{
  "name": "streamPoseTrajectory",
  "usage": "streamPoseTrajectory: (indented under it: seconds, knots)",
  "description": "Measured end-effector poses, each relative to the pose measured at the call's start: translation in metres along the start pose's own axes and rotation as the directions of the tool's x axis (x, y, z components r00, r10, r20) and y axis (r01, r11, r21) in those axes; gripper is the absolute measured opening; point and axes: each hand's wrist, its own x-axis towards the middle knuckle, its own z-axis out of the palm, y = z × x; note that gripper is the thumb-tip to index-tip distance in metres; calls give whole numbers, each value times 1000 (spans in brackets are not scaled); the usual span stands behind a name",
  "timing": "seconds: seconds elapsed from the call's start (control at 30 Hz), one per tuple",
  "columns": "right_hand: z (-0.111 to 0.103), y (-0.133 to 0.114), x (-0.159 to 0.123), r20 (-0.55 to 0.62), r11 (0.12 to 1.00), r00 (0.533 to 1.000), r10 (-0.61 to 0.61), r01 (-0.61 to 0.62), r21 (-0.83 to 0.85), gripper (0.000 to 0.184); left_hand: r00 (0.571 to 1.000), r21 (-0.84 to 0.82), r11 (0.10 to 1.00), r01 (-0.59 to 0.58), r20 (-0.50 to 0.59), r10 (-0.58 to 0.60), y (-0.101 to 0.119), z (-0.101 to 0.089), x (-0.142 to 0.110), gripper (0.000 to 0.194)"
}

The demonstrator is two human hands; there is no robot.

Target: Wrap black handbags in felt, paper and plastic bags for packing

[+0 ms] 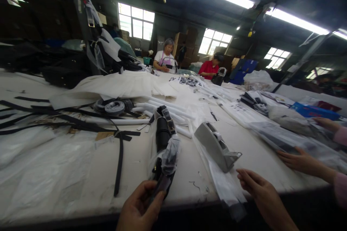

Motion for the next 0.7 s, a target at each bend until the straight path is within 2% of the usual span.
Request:
streamPoseTrajectory:
  seconds: [0.1, 0.13, 0.23, 0.33, 0.43, 0.53, 0.7]
  knots:
    - [38, -23, -52, 212, 986, 968, -137, 155, -69, 34, 999, 7, 999, -37, 3, 37, -2, 1, -1, 54]
    - [54, -33, -69, 318, 981, 937, -146, 178, -72, 34, 998, 13, 998, -55, 8, 55, -2, 1, -1, 52]
    - [104, -62, -111, 513, 978, 841, -169, 209, -21, 35, 991, 34, 991, -129, 30, 128, -4, 0, 0, 45]
    - [144, -78, -129, 520, 965, 824, -226, 262, 4, 35, 980, 36, 982, -187, 75, 184, -5, 0, 2, 38]
    - [166, -80, -130, 513, 931, 810, -283, 361, -57, 33, 971, 1, 978, -207, 123, 205, -5, -1, 3, 34]
    - [174, -80, -128, 479, 891, 828, -291, 417, -180, 36, 966, -22, 976, -218, 137, 219, -5, -3, 4, 31]
    - [175, -88, -128, 437, 853, 872, -222, 391, -345, 44, 956, 18, 975, -220, 204, 212, -3, -9, 7, 28]
